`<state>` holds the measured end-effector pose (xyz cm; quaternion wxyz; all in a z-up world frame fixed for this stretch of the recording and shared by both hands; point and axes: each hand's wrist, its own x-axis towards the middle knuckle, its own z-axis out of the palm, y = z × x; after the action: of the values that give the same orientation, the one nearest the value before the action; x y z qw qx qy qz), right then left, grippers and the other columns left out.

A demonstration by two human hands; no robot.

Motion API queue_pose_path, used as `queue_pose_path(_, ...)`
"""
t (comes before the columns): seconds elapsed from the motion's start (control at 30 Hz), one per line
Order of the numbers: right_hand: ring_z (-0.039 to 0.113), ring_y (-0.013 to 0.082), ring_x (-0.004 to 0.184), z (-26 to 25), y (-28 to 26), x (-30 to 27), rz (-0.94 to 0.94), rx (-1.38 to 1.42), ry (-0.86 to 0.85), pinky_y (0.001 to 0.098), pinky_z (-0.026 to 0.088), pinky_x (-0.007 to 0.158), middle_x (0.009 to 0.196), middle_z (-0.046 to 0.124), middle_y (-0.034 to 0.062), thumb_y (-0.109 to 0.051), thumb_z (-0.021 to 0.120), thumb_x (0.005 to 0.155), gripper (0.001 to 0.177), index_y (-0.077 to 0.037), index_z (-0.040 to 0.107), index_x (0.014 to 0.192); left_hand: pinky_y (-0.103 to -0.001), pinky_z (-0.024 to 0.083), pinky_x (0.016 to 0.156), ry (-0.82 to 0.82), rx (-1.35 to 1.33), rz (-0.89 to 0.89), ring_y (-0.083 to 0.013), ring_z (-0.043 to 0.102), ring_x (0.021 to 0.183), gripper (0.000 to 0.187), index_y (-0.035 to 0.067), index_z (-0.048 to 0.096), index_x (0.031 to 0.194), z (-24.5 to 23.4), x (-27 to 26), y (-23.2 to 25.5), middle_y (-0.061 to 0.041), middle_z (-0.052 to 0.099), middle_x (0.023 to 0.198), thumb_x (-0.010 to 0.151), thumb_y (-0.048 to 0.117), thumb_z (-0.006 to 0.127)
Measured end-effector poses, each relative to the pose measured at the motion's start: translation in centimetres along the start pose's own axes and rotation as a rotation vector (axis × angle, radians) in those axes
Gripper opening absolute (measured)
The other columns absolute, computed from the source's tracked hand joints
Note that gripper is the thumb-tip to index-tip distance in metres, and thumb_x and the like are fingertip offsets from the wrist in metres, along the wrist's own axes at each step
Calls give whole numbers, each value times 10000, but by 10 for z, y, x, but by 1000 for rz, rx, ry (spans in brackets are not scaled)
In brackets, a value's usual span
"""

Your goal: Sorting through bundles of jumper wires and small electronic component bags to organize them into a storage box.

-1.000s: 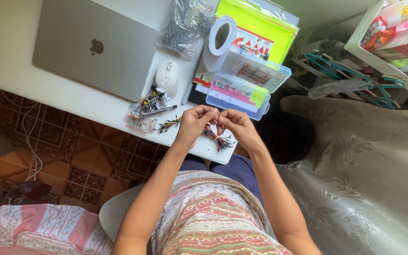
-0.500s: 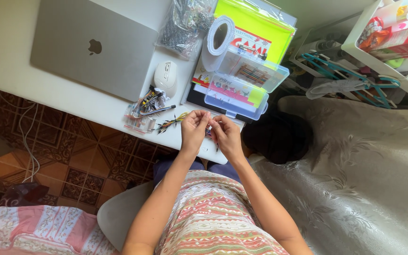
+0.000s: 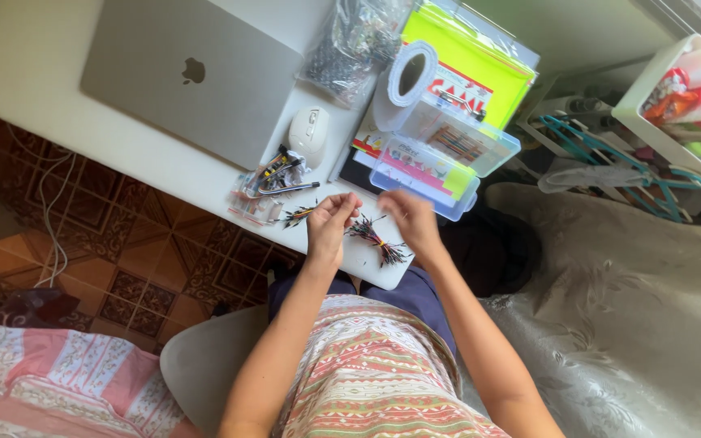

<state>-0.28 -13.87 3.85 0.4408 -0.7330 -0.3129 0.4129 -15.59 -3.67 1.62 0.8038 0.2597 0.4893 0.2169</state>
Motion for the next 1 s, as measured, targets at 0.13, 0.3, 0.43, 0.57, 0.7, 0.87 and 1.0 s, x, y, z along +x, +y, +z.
queue_pose_path(0.13, 678, 321, 902, -15, 8, 43, -193, -506, 294, 405, 530, 793, 985, 713, 129, -44, 756, 849, 230, -36, 721, 1076, -195, 453, 686, -8, 10, -17, -50, 647, 749, 148, 92, 709, 966, -2, 6, 13, 3, 742, 892, 935, 223, 771)
queue_pose_path(0.3, 616, 385, 969, -13, 8, 71, -226, -605, 113, 461, 501, 815, 1002, 639, 159, -76, 806, 800, 281, -34, 701, 1057, -220, 515, 752, -66, -61, -19, -76, 669, 768, 152, 71, 696, 984, -10, 15, 6, -14, 736, 889, 940, 198, 766)
queue_pose_path(0.43, 633, 344, 1000, -7, 47, 70, -365, -618, 84, 422, 520, 860, 1003, 648, 109, 6, 693, 832, 126, -84, 664, 915, -234, 527, 759, -24, -101, -51, -85, 673, 762, 155, 66, 692, 983, -18, 15, -2, -22, 738, 894, 935, 195, 763)
queue_pose_path(0.57, 604, 370, 961, -4, 40, 68, -400, -772, 46, 452, 496, 838, 972, 573, 165, 59, 573, 840, 151, -29, 576, 963, -227, 517, 746, 6, -120, -62, -75, 656, 753, 150, 64, 693, 990, -28, 17, -3, -20, 734, 901, 937, 187, 761)
queue_pose_path(0.7, 587, 395, 954, -12, 34, 65, -394, -753, 52, 459, 489, 850, 996, 559, 195, 77, 555, 866, 158, -11, 550, 997, -220, 515, 732, 10, -80, -35, -76, 651, 741, 143, 60, 691, 988, -37, 20, 1, -24, 729, 893, 945, 178, 760)
queue_pose_path(0.87, 589, 411, 931, -4, 8, 34, -332, -521, 27, 461, 489, 814, 985, 568, 209, 53, 591, 913, 128, 16, 558, 1031, -213, 519, 746, 1, -113, -15, -68, 653, 754, 138, 58, 693, 1003, -46, 24, 7, -35, 735, 905, 956, 174, 748)
queue_pose_path(1.0, 635, 396, 890, 30, -8, 11, -230, -469, -41, 456, 518, 778, 955, 623, 182, -12, 665, 878, 73, -18, 657, 950, -210, 521, 750, 5, 89, 7, -75, 672, 786, 150, 38, 694, 1015, -50, 40, -11, -49, 748, 929, 967, 174, 736)
